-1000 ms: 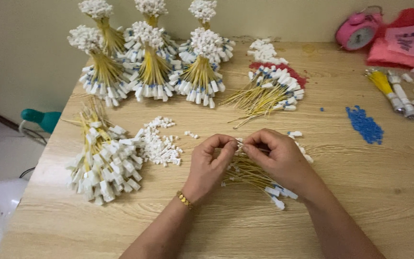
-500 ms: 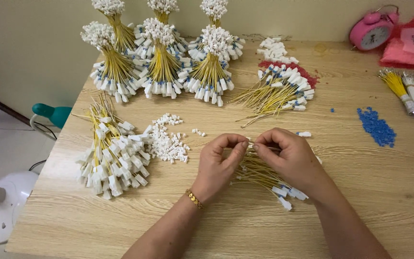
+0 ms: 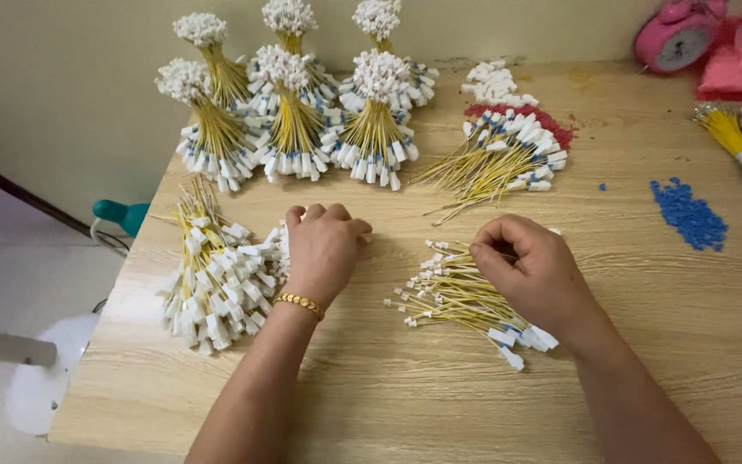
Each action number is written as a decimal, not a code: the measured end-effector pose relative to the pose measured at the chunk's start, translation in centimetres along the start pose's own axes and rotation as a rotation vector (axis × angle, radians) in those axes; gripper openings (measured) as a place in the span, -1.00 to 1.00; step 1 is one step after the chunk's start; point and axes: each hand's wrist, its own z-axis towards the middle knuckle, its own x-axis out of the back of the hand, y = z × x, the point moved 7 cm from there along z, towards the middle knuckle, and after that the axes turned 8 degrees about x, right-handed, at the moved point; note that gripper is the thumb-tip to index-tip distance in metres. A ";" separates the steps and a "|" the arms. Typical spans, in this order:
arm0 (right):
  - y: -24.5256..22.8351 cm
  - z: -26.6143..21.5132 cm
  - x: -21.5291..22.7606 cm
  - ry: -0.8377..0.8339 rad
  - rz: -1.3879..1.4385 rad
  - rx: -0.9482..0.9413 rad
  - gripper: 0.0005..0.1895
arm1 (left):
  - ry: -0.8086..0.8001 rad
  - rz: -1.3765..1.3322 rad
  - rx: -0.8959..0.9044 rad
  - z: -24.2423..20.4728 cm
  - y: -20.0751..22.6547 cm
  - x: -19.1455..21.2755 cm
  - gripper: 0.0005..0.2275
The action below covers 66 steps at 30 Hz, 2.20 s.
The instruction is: Manually attaching small white plastic connector housings to the ends of yellow wires.
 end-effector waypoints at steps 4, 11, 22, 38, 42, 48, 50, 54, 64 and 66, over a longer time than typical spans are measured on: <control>0.6 -0.1 0.3 0.025 0.044 0.002 -0.90 | -0.044 0.106 -0.054 0.4 0.6 -1.6 -0.92; 0.5 -0.2 0.3 -0.002 0.058 -0.073 -0.89 | -0.020 -0.121 -0.029 0.0 3.4 1.5 -0.92; 0.5 -0.1 0.3 -0.007 0.080 -0.118 -0.88 | -0.424 -1.542 0.226 -2.9 8.5 -3.4 -0.87; 0.6 0.1 0.1 -0.010 0.033 -0.103 -0.87 | -0.263 -1.417 0.215 -3.6 8.1 -2.9 -0.84; 1.4 0.1 0.0 -0.013 0.028 -0.089 -0.86 | -0.444 -1.694 0.363 -3.5 8.0 -4.4 -0.80; 0.2 0.1 -0.4 -0.040 0.043 -0.103 -0.85 | -0.478 -1.741 0.322 -3.5 8.0 -5.2 -0.84; -0.1 0.2 -0.4 -0.040 0.022 -0.097 -0.86 | -0.468 -1.764 0.294 -3.6 8.0 -5.3 -0.85; -0.6 0.6 -0.6 -0.053 -0.062 -0.013 -0.86 | -0.431 -1.778 0.222 -3.8 8.0 -4.7 -0.86; -1.0 0.7 0.4 -0.016 -0.129 -0.075 -0.88 | -0.276 -1.657 0.207 -3.1 7.2 -4.3 -0.85; -0.4 0.5 0.0 -0.040 0.008 -0.057 -0.87 | -0.313 -1.788 0.257 -3.1 7.4 -4.5 -0.79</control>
